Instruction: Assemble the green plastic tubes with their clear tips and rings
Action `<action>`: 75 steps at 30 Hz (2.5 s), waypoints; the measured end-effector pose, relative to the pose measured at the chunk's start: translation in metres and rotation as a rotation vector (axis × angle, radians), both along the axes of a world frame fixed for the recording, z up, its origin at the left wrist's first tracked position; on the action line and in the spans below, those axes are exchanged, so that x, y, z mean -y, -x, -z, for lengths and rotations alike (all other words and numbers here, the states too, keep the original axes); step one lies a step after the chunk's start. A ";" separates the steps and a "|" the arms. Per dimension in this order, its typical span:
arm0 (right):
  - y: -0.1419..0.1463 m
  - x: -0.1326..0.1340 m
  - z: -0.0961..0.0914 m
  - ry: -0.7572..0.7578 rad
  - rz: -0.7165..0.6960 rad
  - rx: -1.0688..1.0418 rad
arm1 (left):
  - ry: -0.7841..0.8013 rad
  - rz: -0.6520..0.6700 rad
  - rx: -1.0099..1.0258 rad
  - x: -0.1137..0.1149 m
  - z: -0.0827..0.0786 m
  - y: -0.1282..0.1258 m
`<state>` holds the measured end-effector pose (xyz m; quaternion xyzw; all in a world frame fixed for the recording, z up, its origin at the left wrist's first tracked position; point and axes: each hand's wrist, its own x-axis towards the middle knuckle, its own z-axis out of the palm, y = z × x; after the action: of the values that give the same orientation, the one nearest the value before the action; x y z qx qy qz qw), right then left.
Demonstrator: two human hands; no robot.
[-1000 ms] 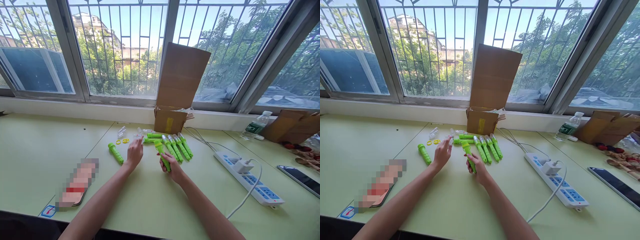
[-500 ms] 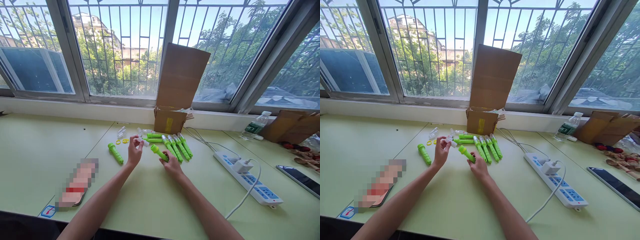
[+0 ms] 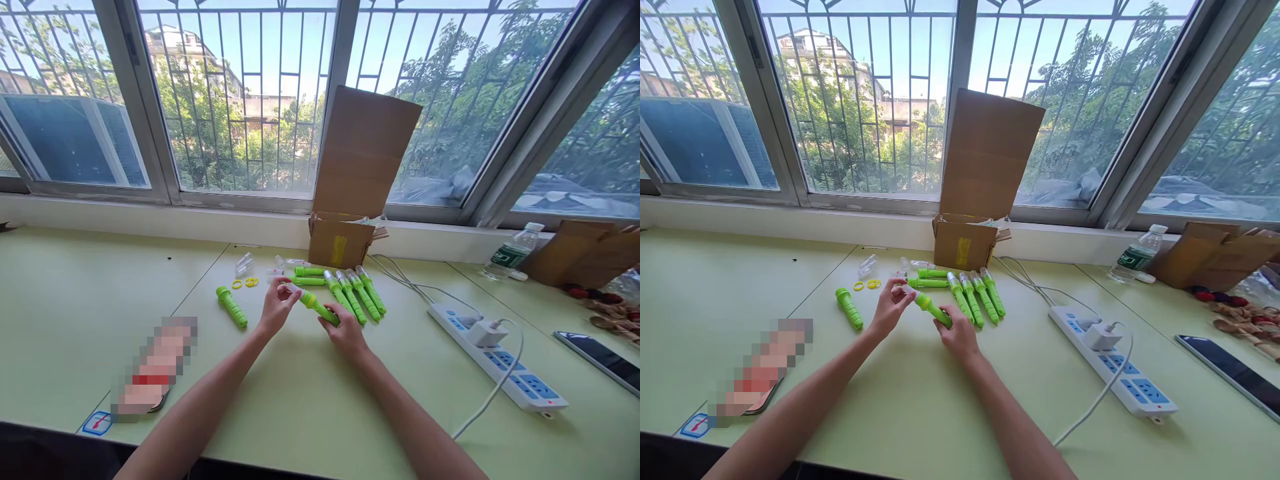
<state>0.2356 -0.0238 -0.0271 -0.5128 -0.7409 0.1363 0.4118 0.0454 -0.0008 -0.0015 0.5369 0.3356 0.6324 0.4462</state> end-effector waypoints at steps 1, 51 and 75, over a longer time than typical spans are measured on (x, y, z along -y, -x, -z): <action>0.000 0.000 0.000 -0.009 -0.001 0.003 | 0.006 0.002 0.010 0.000 0.000 0.000; 0.008 0.015 -0.015 0.101 -0.002 -0.119 | 0.345 -0.596 -1.381 -0.100 0.011 0.123; 0.001 0.007 -0.010 0.065 0.058 -0.001 | -0.027 -0.460 -0.324 -0.027 -0.038 0.049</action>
<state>0.2341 -0.0310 -0.0172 -0.5469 -0.7207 0.1485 0.3993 -0.0038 0.0262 0.0364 0.5466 0.5073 0.6274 0.2244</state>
